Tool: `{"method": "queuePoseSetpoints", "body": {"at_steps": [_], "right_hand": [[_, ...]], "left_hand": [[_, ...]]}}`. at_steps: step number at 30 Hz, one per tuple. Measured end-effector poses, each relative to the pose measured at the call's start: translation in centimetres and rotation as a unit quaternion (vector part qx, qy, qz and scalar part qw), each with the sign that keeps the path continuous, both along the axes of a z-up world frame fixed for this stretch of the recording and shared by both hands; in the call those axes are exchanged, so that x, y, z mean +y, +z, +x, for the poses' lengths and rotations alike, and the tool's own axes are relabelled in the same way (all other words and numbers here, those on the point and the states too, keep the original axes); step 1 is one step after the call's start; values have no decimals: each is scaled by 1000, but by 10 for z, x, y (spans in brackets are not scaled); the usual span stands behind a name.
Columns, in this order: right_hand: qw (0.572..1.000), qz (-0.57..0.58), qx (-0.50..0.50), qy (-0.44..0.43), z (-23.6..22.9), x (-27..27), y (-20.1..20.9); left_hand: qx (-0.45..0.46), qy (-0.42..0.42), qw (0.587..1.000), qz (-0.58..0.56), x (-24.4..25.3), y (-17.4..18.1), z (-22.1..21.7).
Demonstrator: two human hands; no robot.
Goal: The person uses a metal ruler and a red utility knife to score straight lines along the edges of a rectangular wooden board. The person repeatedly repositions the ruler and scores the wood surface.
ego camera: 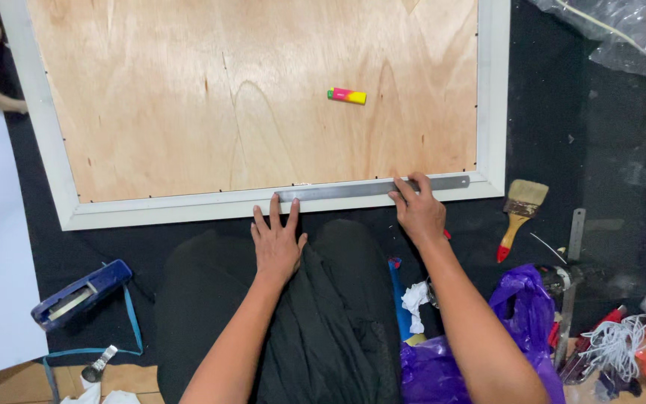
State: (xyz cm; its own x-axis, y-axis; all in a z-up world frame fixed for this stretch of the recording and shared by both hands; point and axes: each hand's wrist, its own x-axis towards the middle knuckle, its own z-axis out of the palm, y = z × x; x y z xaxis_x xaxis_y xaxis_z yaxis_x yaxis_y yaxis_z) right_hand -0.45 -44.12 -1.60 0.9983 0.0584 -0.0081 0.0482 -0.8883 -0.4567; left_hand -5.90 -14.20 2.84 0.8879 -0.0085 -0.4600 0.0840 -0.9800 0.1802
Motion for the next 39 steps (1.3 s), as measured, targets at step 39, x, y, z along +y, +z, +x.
{"method": "queuePoseSetpoints", "body": {"at_steps": [39], "right_hand": [[999, -23, -29, 6, 1, 8, 3]], "left_hand": [[34, -67, 995, 67, -5, -4, 18]]}}
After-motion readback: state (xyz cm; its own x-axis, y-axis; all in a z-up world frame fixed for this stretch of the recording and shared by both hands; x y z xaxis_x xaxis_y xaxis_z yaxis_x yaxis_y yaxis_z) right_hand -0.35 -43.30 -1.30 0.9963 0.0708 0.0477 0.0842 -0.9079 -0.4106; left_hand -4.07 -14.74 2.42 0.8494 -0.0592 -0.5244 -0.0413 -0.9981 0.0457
